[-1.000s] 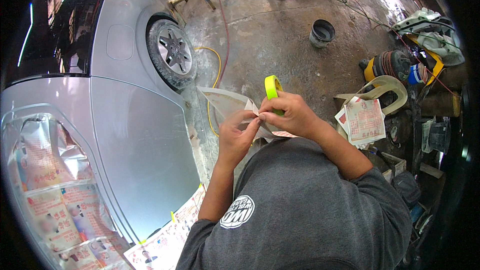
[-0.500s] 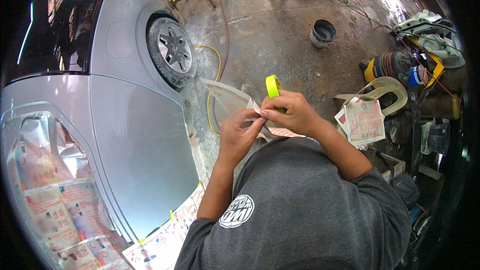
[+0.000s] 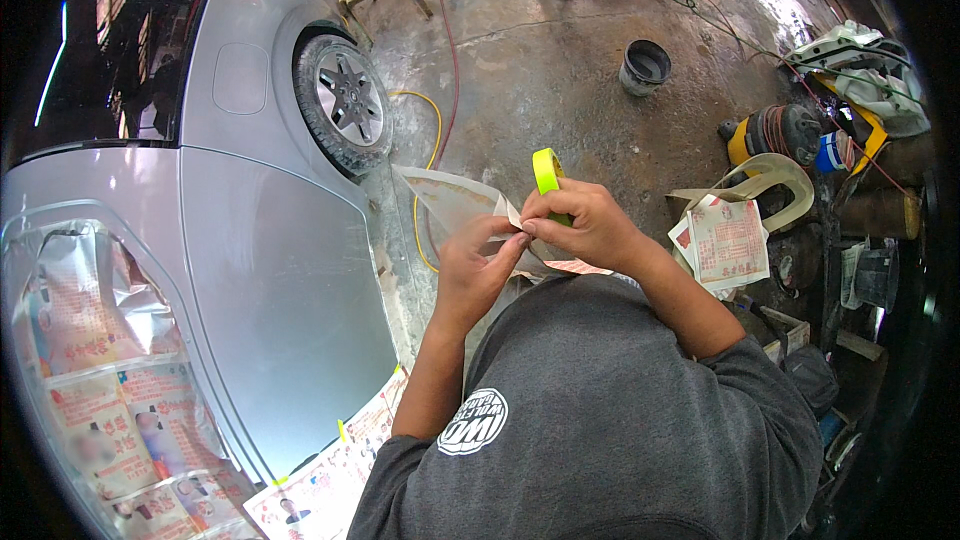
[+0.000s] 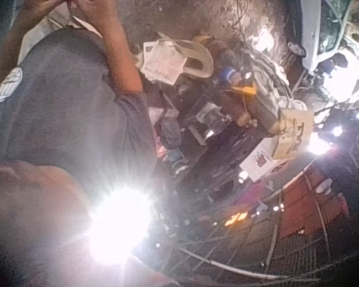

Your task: The person applies newspaper sheets to the side of a silver car using yellow masking tape. They smooth the paper against the car's surface and secure it with tape along the edges and seams to cover the vehicle's body panels.

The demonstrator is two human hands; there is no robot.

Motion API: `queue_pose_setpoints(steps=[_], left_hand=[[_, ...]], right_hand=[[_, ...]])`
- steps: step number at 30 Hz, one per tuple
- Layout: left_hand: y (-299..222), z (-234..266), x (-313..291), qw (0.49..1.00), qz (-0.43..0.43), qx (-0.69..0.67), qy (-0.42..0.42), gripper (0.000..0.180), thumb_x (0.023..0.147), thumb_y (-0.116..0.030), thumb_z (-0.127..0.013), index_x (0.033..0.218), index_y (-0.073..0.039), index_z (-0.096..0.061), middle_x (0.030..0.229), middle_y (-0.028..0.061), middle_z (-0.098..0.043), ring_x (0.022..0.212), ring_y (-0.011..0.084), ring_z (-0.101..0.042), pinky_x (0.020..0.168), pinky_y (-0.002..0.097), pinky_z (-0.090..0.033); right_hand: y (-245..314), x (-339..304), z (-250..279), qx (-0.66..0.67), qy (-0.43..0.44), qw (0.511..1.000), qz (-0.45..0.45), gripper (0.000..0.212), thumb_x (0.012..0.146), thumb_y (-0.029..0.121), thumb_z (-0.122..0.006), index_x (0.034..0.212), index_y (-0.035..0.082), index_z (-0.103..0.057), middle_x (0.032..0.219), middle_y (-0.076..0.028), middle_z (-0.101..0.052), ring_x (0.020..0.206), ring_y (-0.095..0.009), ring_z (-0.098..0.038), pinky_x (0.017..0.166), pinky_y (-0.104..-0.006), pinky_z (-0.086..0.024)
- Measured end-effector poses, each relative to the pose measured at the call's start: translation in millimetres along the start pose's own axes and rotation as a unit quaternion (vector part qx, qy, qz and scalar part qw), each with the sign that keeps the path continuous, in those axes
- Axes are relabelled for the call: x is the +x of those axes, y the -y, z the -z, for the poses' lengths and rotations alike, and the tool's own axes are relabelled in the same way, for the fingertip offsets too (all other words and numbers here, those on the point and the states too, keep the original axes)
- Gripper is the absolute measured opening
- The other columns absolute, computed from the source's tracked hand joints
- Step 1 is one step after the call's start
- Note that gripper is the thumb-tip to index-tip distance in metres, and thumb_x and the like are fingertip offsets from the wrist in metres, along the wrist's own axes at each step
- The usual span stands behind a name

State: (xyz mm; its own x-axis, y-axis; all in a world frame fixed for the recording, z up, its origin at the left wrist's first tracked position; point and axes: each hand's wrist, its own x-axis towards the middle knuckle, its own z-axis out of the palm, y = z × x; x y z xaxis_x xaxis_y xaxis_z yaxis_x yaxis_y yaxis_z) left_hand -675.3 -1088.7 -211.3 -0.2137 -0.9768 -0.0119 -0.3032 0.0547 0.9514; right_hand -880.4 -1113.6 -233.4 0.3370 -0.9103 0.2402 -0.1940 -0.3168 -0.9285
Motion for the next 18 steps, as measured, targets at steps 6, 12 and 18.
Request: queue_pose_setpoints(steps=[6,12,18], left_hand=[[9.8,1.6,1.1,1.000,-0.006,0.025,0.012,0.013,0.090,-0.004,-0.076,0.099,0.003,-0.070,0.099,0.0070,-0.067,0.088,0.0122,-0.068,0.075,0.0265,-0.058],[13.7,0.1,1.6,1.000,-0.002,0.007,0.001,0.013,0.091,-0.004,-0.076,0.099,0.004,-0.071,0.099,0.0072,-0.067,0.088,0.0122,-0.068,0.075,0.0261,-0.058],[10.8,0.7,1.6,1.000,0.004,0.006,-0.001,0.012,0.092,-0.003,-0.075,0.101,0.004,-0.071,0.102,0.0077,-0.068,0.089,0.0122,-0.068,0.076,0.0255,-0.057]], right_hand=[[0.0,-1.5,0.5,-0.011,0.005,1.000,0.003,0.011,0.089,0.012,-0.076,0.097,0.005,-0.074,0.091,-0.011,-0.071,0.081,-0.024,-0.070,0.073,-0.0350,-0.054],[1.2,-1.4,2.8,-0.014,0.029,0.999,-0.017,0.012,0.090,0.009,-0.076,0.101,0.003,-0.075,0.100,-0.009,-0.074,0.089,-0.021,-0.071,0.078,-0.0331,-0.055],[1.9,1.7,2.7,0.006,0.025,1.000,-0.006,0.012,0.090,0.008,-0.076,0.102,0.003,-0.076,0.100,-0.008,-0.073,0.089,-0.020,-0.071,0.078,-0.0325,-0.055]])
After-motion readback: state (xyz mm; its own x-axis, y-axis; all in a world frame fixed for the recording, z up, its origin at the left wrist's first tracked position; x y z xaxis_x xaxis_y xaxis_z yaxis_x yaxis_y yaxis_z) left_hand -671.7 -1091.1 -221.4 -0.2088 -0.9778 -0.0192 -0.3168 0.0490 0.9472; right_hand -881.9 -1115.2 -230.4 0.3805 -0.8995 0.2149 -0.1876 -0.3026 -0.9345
